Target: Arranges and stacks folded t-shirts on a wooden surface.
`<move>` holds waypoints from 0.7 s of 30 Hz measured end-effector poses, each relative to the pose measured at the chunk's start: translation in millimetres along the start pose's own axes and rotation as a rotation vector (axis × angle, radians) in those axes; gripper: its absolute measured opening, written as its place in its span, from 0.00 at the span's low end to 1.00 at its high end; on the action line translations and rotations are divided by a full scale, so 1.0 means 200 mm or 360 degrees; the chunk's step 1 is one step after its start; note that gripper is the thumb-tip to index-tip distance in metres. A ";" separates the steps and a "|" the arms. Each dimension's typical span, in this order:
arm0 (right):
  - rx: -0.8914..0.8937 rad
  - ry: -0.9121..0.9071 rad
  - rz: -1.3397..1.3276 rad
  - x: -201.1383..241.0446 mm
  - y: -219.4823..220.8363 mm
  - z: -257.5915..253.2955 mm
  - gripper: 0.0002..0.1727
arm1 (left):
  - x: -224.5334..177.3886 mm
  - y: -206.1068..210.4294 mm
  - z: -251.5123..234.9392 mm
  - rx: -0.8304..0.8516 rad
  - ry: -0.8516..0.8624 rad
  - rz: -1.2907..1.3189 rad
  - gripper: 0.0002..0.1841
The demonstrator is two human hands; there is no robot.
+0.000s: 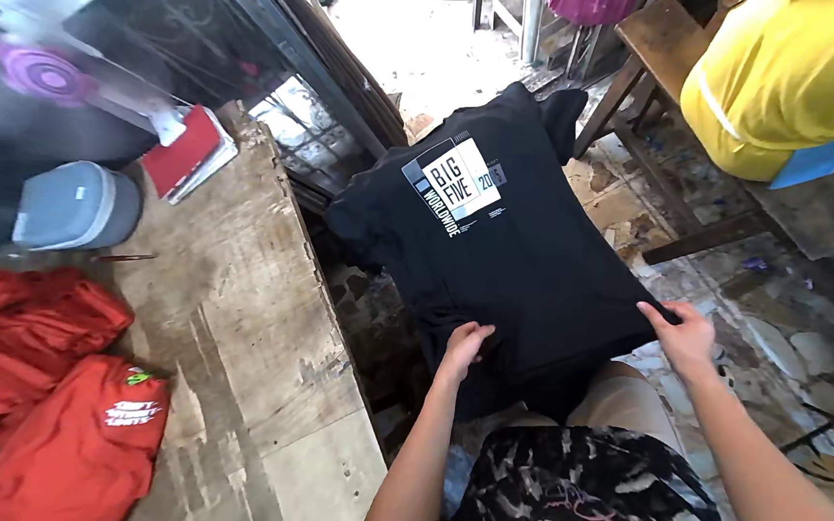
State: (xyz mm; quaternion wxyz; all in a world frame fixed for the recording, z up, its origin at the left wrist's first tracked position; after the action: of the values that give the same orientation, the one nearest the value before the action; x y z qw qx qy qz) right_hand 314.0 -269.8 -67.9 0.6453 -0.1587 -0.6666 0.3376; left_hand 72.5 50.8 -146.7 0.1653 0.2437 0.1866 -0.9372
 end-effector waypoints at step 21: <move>-0.0003 -0.0003 0.0096 0.30 -0.19 -0.37 0.22 | 0.65 0.23 0.20 -0.0516 -0.0662 0.0228 0.28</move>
State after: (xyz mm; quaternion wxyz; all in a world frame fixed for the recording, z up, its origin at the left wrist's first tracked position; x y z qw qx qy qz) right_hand 387.8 -240.7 -1.7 0.6341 -0.1790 -0.6625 0.3563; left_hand -31.9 -34.5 -193.9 0.3027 0.0289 0.2785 -0.9110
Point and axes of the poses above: each hand's wrist, its own z-axis away from the middle knuckle, its own y-axis out of the palm, x = y × z, the point moved 7 cm from there along -z, towards the middle knuckle, and after that the axes turned 8 degrees about -y, right-handed, at the moved point
